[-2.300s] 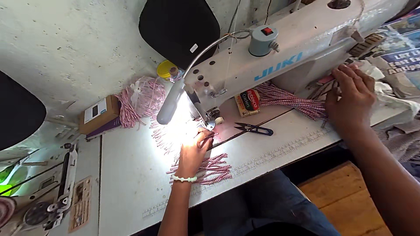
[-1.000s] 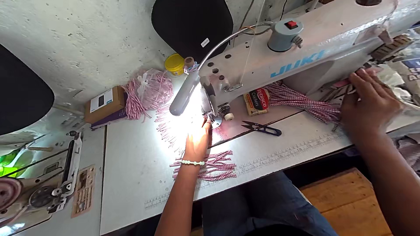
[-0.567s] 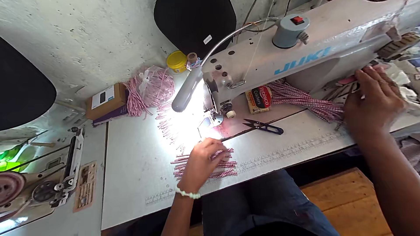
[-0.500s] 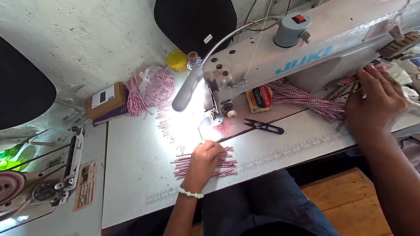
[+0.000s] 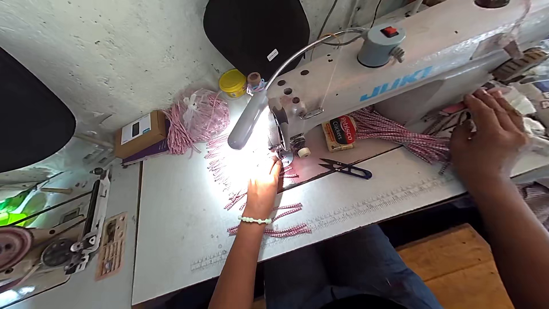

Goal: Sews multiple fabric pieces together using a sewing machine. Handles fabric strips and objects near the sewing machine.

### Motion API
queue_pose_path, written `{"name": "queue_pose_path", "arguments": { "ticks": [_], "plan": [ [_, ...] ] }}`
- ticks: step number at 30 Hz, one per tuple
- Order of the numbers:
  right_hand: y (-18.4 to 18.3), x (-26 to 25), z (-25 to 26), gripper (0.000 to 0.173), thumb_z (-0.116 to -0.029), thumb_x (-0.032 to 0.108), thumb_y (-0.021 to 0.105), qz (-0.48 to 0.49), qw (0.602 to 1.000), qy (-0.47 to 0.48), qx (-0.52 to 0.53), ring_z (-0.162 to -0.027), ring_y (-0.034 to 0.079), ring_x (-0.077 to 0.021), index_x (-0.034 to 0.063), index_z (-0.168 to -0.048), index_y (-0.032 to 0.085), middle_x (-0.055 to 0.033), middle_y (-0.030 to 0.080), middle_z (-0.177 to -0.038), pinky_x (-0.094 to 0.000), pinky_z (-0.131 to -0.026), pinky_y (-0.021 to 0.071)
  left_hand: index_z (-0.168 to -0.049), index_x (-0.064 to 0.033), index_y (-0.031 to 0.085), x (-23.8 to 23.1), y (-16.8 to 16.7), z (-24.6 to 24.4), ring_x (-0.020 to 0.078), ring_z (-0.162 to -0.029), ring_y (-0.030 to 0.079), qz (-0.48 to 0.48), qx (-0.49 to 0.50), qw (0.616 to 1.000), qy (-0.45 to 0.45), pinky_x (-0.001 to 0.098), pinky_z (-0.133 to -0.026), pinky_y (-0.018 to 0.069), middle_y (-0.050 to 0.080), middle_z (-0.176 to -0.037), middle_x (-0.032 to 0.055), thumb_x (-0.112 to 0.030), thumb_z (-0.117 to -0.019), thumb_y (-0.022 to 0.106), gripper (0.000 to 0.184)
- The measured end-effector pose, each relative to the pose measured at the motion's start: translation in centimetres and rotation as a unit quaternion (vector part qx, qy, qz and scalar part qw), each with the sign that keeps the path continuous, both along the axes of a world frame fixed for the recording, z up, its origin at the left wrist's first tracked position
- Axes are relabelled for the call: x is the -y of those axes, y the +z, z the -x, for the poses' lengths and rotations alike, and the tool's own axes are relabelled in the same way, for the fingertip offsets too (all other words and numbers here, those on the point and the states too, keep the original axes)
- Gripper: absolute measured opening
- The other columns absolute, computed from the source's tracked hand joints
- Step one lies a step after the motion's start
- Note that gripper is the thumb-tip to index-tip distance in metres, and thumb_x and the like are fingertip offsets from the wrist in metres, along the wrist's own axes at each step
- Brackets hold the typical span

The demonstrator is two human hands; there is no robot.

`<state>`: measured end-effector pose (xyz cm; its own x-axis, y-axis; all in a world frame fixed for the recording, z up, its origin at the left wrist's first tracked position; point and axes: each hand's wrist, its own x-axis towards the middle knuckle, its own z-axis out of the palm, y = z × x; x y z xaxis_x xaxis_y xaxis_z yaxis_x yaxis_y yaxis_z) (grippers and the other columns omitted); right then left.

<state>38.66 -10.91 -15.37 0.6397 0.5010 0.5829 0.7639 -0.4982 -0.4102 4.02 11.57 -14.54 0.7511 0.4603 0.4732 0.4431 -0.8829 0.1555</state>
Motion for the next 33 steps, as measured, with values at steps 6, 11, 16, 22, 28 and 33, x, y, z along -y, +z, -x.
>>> {"name": "queue_pose_path", "arguments": {
  "ticks": [6, 11, 16, 22, 28, 33],
  "plan": [
    [0.2, -0.1, 0.2, 0.042, -0.1049, 0.007, 0.040, -0.009, 1.000, 0.001, -0.005, -0.147, 0.038, -0.0453, -0.0047, -0.143, 0.054, -0.0268, 0.049, -0.152, -0.0545, -0.122, 0.0292, -0.106, -0.0013, 0.078, 0.0, 0.2, 0.2, 0.0312, -0.100, 0.075, -0.034, -0.026, 0.999, 0.001, 0.0427, -0.082, 0.0607, 0.076, -0.113, 0.0154, 0.004, -0.0911, 0.062, 0.022],
    [0.2, -0.1, 0.2, 0.042, -0.1043, 0.006, 0.040, -0.006, 1.000, 0.003, -0.006, -0.148, 0.038, -0.0451, -0.0051, -0.143, 0.054, -0.0265, 0.049, -0.153, -0.0544, -0.122, 0.0285, -0.108, 0.0010, 0.076, 0.1, 0.8, 0.4, 0.0330, -0.102, 0.075, -0.052, -0.073, 0.996, -0.006, 0.0438, -0.078, 0.0608, 0.075, -0.117, 0.0172, 0.004, -0.0904, 0.061, 0.024],
    [0.1, 0.0, 0.2, 0.043, -0.1036, 0.005, 0.041, -0.002, 1.000, 0.007, 0.000, -0.148, 0.038, -0.0452, -0.0057, -0.143, 0.053, -0.0272, 0.048, -0.153, -0.0543, -0.122, 0.0286, -0.111, 0.0029, 0.076, 0.4, 1.0, 0.6, 0.0326, -0.100, 0.075, -0.086, -0.116, 0.989, -0.012, 0.0416, -0.078, 0.0609, 0.074, -0.117, 0.0183, 0.004, -0.0910, 0.060, 0.025],
    [0.6, -0.1, 0.5, 0.042, -0.1049, 0.007, 0.040, 0.001, 1.000, 0.002, -0.006, -0.147, 0.038, -0.0463, -0.0061, -0.143, 0.053, -0.0274, 0.049, -0.152, -0.0555, -0.122, 0.0292, -0.118, 0.0042, 0.074, 1.0, 1.0, 0.4, 0.0333, -0.099, 0.075, -0.097, -0.152, 0.984, 0.008, 0.0407, -0.077, 0.0603, 0.073, -0.118, 0.0197, 0.003, -0.0924, 0.059, 0.029],
    [0.5, -0.1, 0.4, 0.042, -0.1057, 0.008, 0.040, 0.003, 1.000, 0.007, 0.004, -0.147, 0.039, -0.0468, -0.0062, -0.143, 0.053, -0.0281, 0.049, -0.151, -0.0555, -0.122, 0.0289, -0.119, 0.0046, 0.073, 0.9, 1.9, -0.3, 0.0340, -0.103, 0.074, -0.059, -0.192, 0.979, 0.038, 0.0426, -0.082, 0.0594, 0.071, -0.121, 0.0216, 0.005, -0.0932, 0.058, 0.029],
    [0.4, 0.2, 0.4, 0.038, -0.1054, 0.005, 0.039, 0.023, 1.000, 0.002, -0.001, -0.140, 0.047, -0.0489, -0.0066, -0.137, 0.058, -0.0281, 0.055, -0.146, -0.0584, -0.117, 0.0349, -0.110, 0.0043, 0.076, 0.0, 2.2, -1.0, 0.0356, -0.106, 0.072, -0.010, -0.172, 0.984, 0.036, 0.0454, -0.087, 0.0579, 0.071, -0.121, 0.0224, 0.005, -0.0922, 0.059, 0.025]
  ]
}}
